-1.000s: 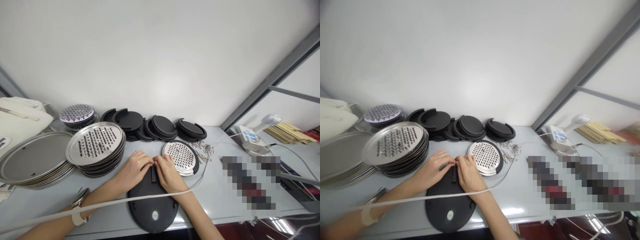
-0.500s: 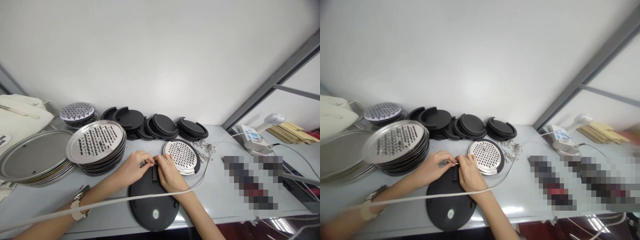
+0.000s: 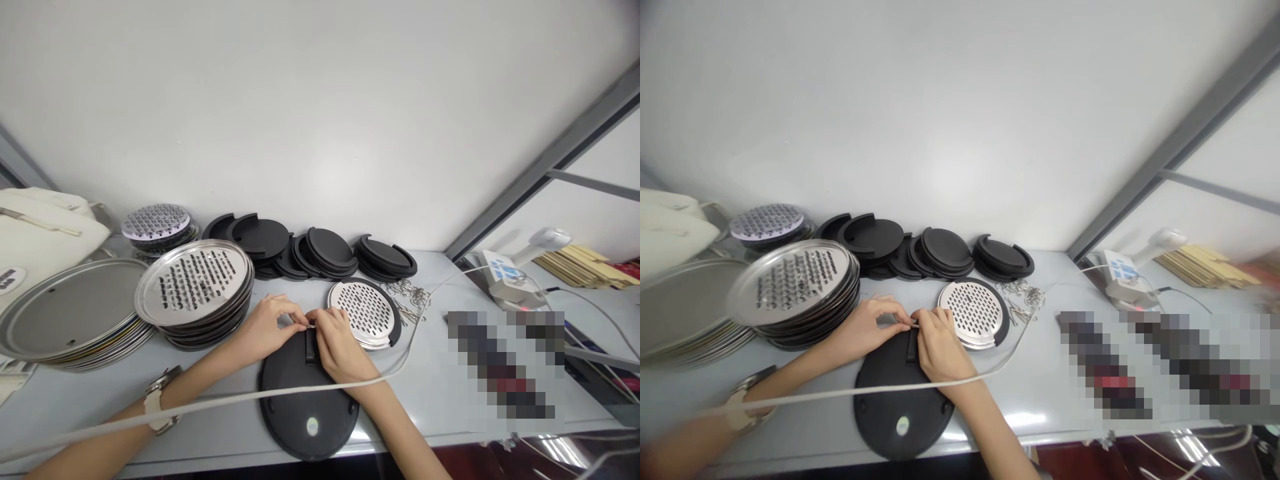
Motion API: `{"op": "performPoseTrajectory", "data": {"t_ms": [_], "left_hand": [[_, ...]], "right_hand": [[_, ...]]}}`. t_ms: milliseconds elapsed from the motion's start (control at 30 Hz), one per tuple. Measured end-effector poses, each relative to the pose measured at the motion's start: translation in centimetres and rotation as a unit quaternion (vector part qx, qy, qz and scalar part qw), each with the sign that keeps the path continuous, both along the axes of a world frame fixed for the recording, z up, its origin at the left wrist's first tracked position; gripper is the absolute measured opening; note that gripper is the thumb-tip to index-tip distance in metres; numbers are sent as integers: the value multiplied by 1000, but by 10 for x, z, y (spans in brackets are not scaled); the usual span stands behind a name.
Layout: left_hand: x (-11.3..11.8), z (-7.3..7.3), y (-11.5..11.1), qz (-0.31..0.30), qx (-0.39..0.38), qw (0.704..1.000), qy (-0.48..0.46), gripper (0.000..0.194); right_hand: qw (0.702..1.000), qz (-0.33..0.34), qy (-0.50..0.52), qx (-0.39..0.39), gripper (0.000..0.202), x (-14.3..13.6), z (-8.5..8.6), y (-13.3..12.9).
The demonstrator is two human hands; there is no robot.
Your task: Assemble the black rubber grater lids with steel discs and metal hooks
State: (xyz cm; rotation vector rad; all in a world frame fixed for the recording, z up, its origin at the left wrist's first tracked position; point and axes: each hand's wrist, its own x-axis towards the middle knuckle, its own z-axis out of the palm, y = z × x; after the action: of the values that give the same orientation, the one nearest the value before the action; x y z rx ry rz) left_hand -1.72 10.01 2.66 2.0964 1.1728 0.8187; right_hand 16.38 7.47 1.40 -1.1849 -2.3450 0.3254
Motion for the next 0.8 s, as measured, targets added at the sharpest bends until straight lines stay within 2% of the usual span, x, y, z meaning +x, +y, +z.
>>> {"op": "performPoseTrajectory", "data": {"t_ms": [267,500,800], "left_hand": [[1,0,-1,-3,11,1000,-1,8],[1,0,2,2,-8,1000,-15,7],[-1,-1,7,-16,-99,992,-70,7]], "right_hand": [[998,-19,-43,36,21,-2,0,0],[1000,2,11,-14,25,1,-1,0],[999,-3,24,-33,25,1,-1,-1]]}}
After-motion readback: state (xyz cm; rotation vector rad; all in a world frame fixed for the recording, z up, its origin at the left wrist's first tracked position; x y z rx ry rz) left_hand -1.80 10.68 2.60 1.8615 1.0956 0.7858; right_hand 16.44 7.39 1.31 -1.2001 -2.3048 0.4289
